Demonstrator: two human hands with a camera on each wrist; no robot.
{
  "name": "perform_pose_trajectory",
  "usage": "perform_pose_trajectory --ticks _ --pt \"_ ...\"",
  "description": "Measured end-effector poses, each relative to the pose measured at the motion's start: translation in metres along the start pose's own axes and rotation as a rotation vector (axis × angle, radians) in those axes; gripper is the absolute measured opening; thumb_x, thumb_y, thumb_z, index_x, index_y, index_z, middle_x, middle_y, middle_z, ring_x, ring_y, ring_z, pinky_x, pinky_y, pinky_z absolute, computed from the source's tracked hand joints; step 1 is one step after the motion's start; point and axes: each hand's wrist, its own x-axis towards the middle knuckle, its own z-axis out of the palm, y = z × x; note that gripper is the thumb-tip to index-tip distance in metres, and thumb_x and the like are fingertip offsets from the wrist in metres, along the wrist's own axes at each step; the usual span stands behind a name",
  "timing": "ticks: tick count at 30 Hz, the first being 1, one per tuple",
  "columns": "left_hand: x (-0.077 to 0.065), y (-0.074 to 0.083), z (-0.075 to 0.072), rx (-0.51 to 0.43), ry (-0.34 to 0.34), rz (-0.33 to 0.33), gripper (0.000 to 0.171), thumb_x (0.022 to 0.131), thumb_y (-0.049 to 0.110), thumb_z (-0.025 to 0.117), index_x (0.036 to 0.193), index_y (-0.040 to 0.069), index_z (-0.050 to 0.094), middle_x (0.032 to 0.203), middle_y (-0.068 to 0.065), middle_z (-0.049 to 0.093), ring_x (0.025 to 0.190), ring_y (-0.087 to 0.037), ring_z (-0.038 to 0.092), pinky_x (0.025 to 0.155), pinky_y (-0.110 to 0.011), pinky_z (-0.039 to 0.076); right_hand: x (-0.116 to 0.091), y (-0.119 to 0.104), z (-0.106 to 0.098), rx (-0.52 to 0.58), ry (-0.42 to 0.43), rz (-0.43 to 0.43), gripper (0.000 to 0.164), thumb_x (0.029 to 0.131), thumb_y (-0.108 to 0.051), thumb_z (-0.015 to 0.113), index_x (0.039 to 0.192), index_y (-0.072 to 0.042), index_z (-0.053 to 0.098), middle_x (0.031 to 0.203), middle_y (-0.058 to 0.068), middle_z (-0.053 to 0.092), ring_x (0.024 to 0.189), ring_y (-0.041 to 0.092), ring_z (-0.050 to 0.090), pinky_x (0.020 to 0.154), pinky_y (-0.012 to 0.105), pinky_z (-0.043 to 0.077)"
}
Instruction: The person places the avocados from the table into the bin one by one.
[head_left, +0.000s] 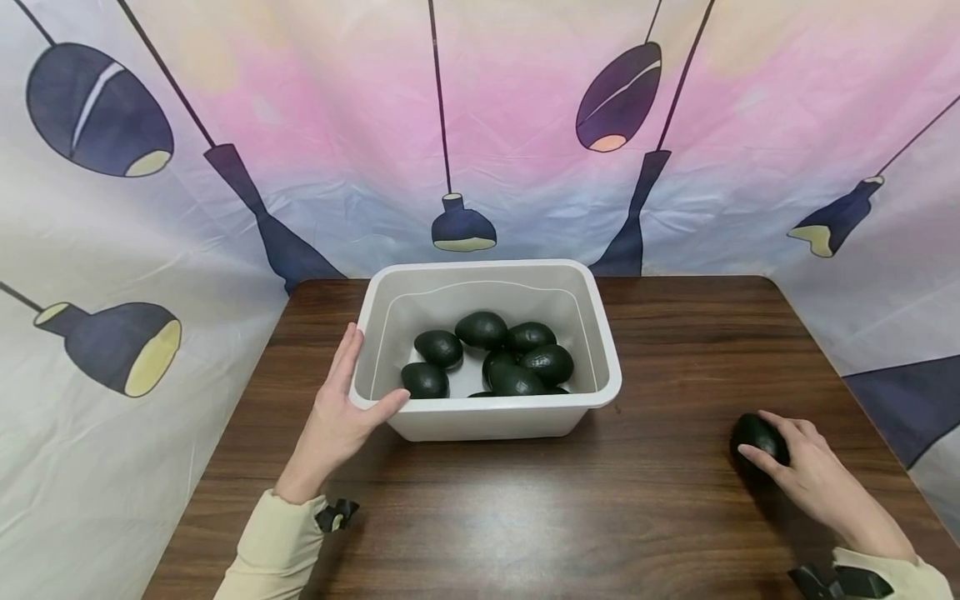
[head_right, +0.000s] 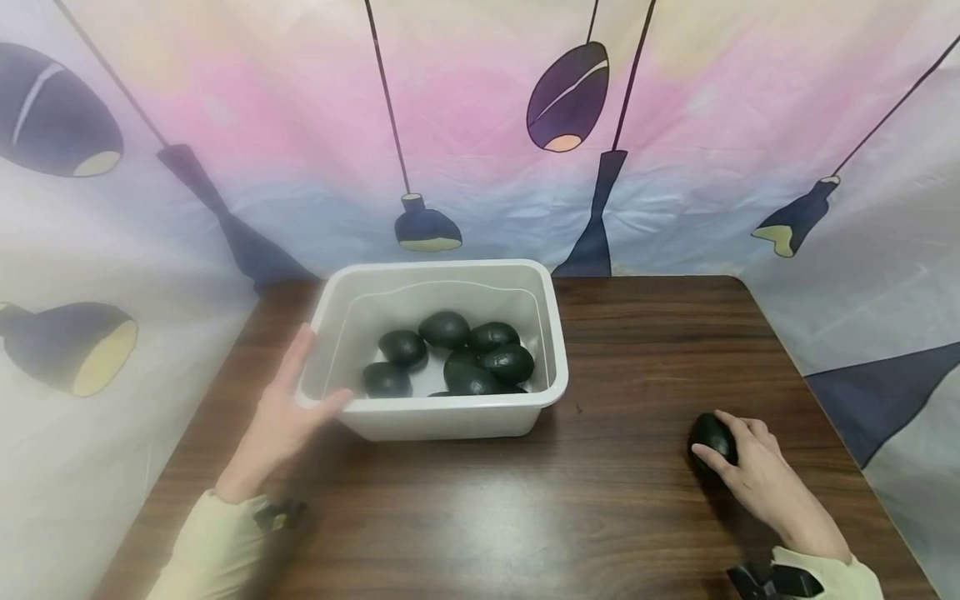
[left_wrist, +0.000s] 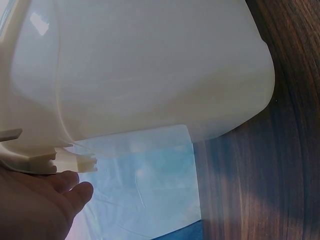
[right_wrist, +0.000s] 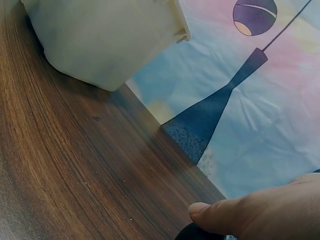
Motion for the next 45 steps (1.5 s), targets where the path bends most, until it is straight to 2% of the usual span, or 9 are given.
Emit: perform_pose_trajectory --ticks 12,21,31,39,45 --pt "0.0 -0.001 0.0 0.009 0.003 -0.002 0.099 0.079 0.032 0.082 0.156 0.015 0.021 0.161 0.01 0.011 0.145 -0.022 0.018 0.109 -0.055 0.023 0.0 -0.002 0.004 0.012 0.016 -0.021 0.086 0.095 -0.049 0.058 0.144 0.013 0.026 0.125 0.04 0.03 0.108 0.057 0.038 0.079 0.067 0.039" --pt "0.0 -0.001 0.0 0.013 -0.001 -0.003 0.099 0.08 0.034 0.081 0.156 0.016 0.021 0.16 0.012 0.011 0.145 -0.022 0.017 0.109 -0.057 0.023 0.0 -0.004 0.001 0.004 0.044 -0.034 0.082 0.096 -0.047 0.057 0.144 0.013 0.028 0.127 0.04 0.029 0.109 0.057 0.038 0.079 0.067 0.037" --pt "0.0 -0.001 0.0 0.015 -0.003 -0.005 0.098 0.08 0.034 0.081 0.156 0.015 0.021 0.16 0.012 0.011 0.145 -0.023 0.018 0.108 -0.057 0.025 0.004 -0.015 -0.019 -0.012 0.114 -0.078 0.078 0.097 -0.041 0.057 0.146 0.01 0.026 0.13 0.04 0.027 0.108 0.055 0.036 0.073 0.065 0.039" --pt "0.001 -0.001 0.0 0.006 -0.008 -0.006 0.099 0.08 0.034 0.081 0.156 0.016 0.021 0.16 0.011 0.011 0.145 -0.023 0.018 0.108 -0.057 0.024 0.014 -0.038 -0.042 -0.012 0.225 -0.171 0.073 0.096 -0.035 0.062 0.146 0.008 0.03 0.134 0.039 0.028 0.114 0.055 0.033 0.075 0.066 0.037" --pt "0.001 -0.002 0.0 0.006 -0.013 -0.014 0.098 0.081 0.034 0.08 0.156 0.018 0.02 0.16 0.013 0.01 0.145 -0.023 0.018 0.108 -0.057 0.025 0.023 -0.059 -0.053 -0.012 0.249 -0.231 0.069 0.096 -0.033 0.063 0.146 0.005 0.034 0.135 0.034 0.031 0.116 0.052 0.033 0.076 0.065 0.037"
